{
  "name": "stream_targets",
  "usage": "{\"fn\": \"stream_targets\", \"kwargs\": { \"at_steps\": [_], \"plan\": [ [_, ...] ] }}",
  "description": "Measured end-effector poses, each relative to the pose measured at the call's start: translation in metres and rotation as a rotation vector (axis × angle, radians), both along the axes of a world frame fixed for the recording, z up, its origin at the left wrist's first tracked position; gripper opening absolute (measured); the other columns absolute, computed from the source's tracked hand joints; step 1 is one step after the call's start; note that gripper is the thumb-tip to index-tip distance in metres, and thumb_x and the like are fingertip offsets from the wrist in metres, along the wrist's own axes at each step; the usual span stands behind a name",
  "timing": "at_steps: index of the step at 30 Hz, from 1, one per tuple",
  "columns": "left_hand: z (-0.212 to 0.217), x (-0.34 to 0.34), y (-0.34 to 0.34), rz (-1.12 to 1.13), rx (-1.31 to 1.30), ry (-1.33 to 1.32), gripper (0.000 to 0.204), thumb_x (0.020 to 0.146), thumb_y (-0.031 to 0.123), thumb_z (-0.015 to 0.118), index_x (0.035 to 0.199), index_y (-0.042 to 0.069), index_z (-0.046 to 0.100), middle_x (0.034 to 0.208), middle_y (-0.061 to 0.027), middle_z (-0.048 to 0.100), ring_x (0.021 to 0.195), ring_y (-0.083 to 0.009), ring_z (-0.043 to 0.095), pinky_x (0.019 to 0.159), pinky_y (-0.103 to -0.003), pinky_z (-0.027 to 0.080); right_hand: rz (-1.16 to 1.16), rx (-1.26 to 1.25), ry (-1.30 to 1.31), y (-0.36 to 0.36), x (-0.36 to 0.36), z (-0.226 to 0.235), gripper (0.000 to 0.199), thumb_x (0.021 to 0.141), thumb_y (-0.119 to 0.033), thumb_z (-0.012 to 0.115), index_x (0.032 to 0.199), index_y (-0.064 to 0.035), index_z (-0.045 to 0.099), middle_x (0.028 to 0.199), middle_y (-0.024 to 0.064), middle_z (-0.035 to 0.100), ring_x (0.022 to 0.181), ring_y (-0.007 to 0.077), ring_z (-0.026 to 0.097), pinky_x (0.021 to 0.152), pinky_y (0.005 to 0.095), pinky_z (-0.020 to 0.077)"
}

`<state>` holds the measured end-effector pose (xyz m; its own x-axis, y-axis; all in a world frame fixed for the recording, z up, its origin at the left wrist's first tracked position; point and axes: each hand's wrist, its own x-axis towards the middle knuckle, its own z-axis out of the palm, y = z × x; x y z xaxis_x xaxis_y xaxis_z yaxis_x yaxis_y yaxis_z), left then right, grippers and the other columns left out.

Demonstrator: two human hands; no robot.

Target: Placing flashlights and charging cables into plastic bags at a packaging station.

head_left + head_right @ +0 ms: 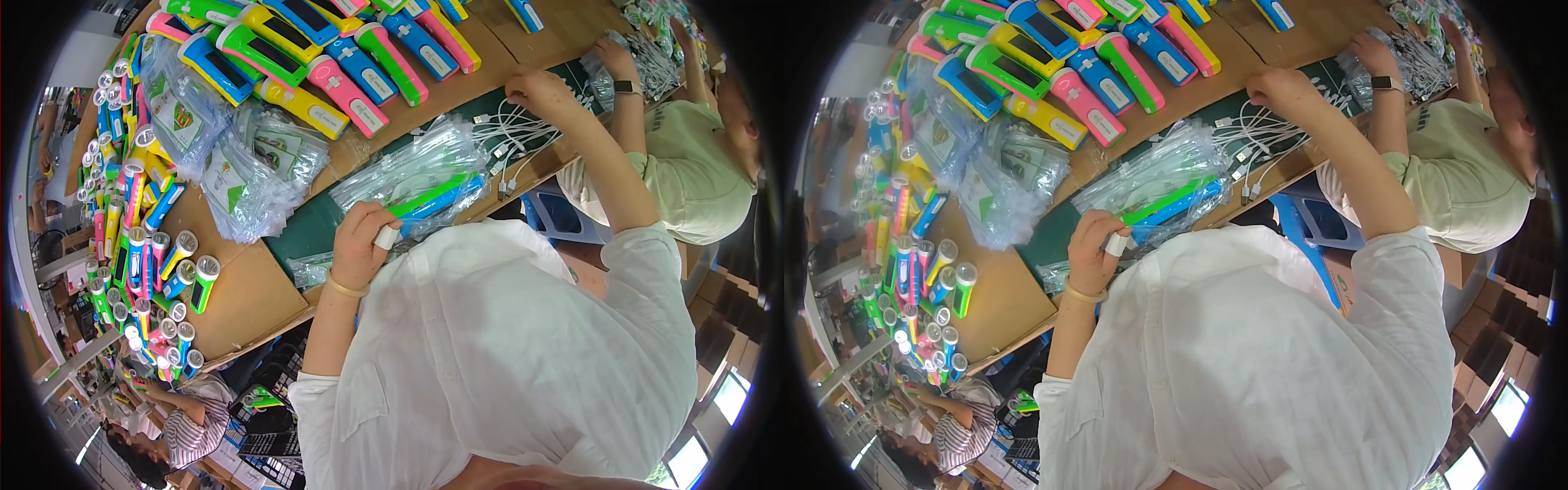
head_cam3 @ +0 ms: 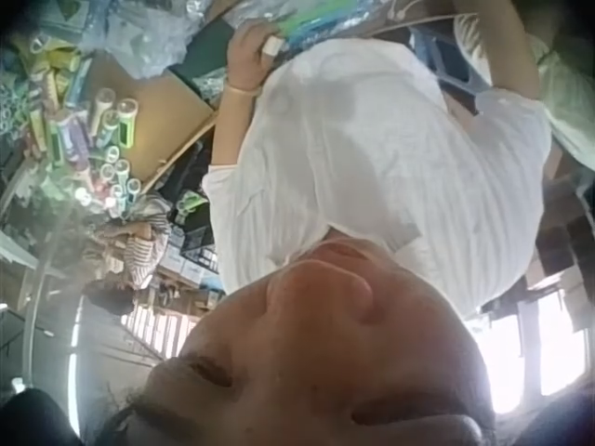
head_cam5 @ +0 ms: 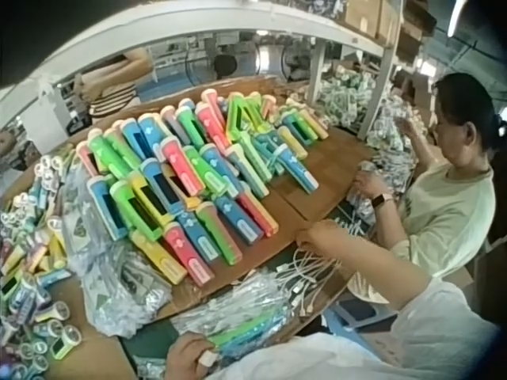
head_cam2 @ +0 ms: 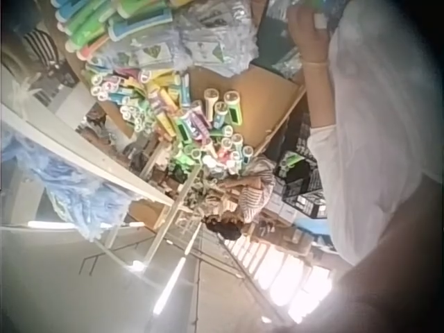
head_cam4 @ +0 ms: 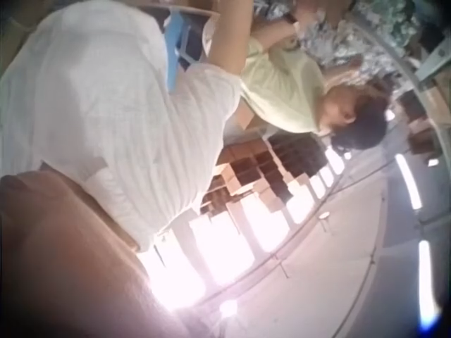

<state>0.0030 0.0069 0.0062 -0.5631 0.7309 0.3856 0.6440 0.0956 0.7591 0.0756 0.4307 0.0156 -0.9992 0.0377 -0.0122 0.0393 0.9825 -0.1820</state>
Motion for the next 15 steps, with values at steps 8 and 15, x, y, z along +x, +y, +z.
{"fn": "stream_targets", "kwargs": {
  "at_steps": [8, 15],
  "plan": [
    [-0.004, 0.001, -0.007, 0.027, 0.011, -0.004, 0.019, 0.079, 0.003, 0.079, 0.094, 0.003, 0.067, 0.099, -0.0119, 0.064, 0.087, -0.0302, 0.064, 0.074, -0.036, 0.054, -0.098, -0.935, 0.146, -0.039, 0.005, 0.115, 0.015, 0.101, -0.019, 0.065, 0.1, -0.0053, 0.057, 0.076, -0.0052, 0.05, 0.072, 0.0027, 0.048, 0.062, 0.0195, 0.0385],
    [-0.008, 0.006, -0.006, 0.087, 0.041, -0.061, 0.019, 0.081, 0.002, 0.075, 0.098, 0.005, 0.066, 0.104, -0.012, 0.066, 0.092, -0.0299, 0.065, 0.08, -0.035, 0.053, 0.052, -1.704, 0.022, -0.108, 0.008, 0.08, 0.013, 0.095, -0.012, 0.064, 0.092, -0.0072, 0.053, 0.069, -0.0035, 0.049, 0.06, 0.004, 0.043, 0.053, 0.0225, 0.0315]
  ]
}}
